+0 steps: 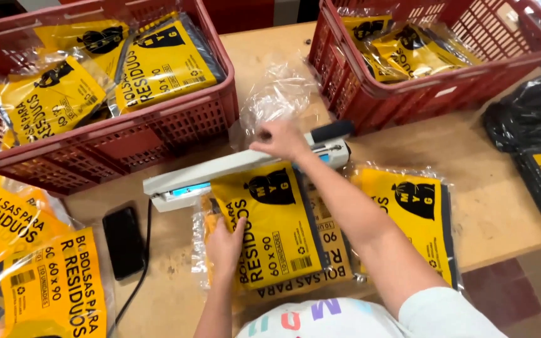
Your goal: The person repeatedly places yellow plastic bags into a heat sealer, closes the lid to seal them, and then places the sealed packages into a red basket. The process is repeated continuously throughout the clip.
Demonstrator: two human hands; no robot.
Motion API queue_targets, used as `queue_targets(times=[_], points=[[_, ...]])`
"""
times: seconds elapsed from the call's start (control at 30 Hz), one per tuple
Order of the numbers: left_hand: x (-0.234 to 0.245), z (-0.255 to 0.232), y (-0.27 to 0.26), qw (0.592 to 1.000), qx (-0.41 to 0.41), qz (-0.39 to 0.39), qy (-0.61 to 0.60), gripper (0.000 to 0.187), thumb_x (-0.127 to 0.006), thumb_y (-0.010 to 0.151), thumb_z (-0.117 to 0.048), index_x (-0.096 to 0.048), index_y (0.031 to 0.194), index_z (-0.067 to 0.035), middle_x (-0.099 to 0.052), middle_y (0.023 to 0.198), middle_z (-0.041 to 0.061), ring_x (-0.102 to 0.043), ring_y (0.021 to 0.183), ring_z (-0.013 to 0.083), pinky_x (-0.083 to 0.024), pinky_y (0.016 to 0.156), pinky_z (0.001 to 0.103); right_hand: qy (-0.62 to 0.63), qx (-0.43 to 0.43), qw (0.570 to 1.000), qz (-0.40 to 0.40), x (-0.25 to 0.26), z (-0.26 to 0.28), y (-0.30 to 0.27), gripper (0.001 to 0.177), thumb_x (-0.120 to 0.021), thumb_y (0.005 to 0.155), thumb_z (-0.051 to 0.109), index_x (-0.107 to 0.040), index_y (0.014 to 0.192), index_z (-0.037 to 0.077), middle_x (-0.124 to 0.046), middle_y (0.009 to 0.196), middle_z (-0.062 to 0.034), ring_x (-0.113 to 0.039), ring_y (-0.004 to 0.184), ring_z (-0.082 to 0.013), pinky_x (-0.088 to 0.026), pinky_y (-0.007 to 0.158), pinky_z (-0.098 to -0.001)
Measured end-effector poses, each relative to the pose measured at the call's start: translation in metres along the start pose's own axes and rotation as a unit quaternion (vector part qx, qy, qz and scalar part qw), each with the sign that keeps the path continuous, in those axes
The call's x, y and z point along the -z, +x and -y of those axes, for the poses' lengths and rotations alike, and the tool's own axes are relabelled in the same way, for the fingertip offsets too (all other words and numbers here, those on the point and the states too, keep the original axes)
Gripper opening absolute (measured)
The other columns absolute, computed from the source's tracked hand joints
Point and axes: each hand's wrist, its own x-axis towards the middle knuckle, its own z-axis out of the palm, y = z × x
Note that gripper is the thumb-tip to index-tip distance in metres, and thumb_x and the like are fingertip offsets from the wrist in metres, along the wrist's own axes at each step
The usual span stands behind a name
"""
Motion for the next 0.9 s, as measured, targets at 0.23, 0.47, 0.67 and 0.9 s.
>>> queue_targets(times=[0.23,0.47,0.67,0.9], points=[[-0.040,0.037,0.019,0.989,-0.103,-0.108,-0.009,0.037,-0.058,0.100,-0.037,-0.065,0.111,-0.003,-0.071,0.091,0.022,-0.070,0.094,0.0397,-0.055,0.082,0.047,0.278,0.027,0.956,-0.094,0.055,0.044,-0.051,0.041,-0.086,0.078,0.038,-0.067,0.108,0.017,-0.070,0.094,0.0036,-0.068,0.094,-0.0102,-0.055,0.081,-0.0238],[-0.035,0.044,-0.022,0.937,-0.199,-0.078,-0.275,0.024,-0.058,0.098,-0.019,-0.043,0.080,-0.012,-0.044,0.063,0.005,-0.045,0.056,0.0165,-0.037,0.051,0.028,0.224,-0.244,0.943,-0.036,0.064,0.056,-0.122,0.054,-0.072,0.088,0.039,-0.054,0.129,0.010,-0.061,0.122,-0.0091,-0.063,0.112,-0.0209,-0.054,0.093,-0.0332],[-0.027,0.041,-0.047,0.917,-0.149,-0.028,-0.370,0.008,-0.058,0.094,-0.015,-0.052,0.089,-0.014,-0.045,0.073,-0.003,-0.042,0.061,0.0092,-0.036,0.052,0.022,0.374,-0.415,0.829,0.015,0.073,0.051,-0.136,0.046,-0.063,0.090,0.029,-0.055,0.132,0.011,-0.067,0.121,-0.0091,-0.064,0.110,-0.0223,-0.054,0.095,-0.0343],[-0.015,0.010,-0.077,0.926,-0.059,0.013,-0.372,0.030,-0.059,0.092,-0.019,-0.053,0.119,-0.008,-0.070,0.114,0.013,-0.069,0.101,0.0263,-0.061,0.081,0.037,0.516,-0.362,0.763,-0.144,0.084,0.038,-0.186,0.015,-0.062,0.095,0.006,-0.070,0.083,0.011,-0.068,0.078,-0.0039,-0.065,0.070,-0.0150,-0.056,0.064,-0.0260]])
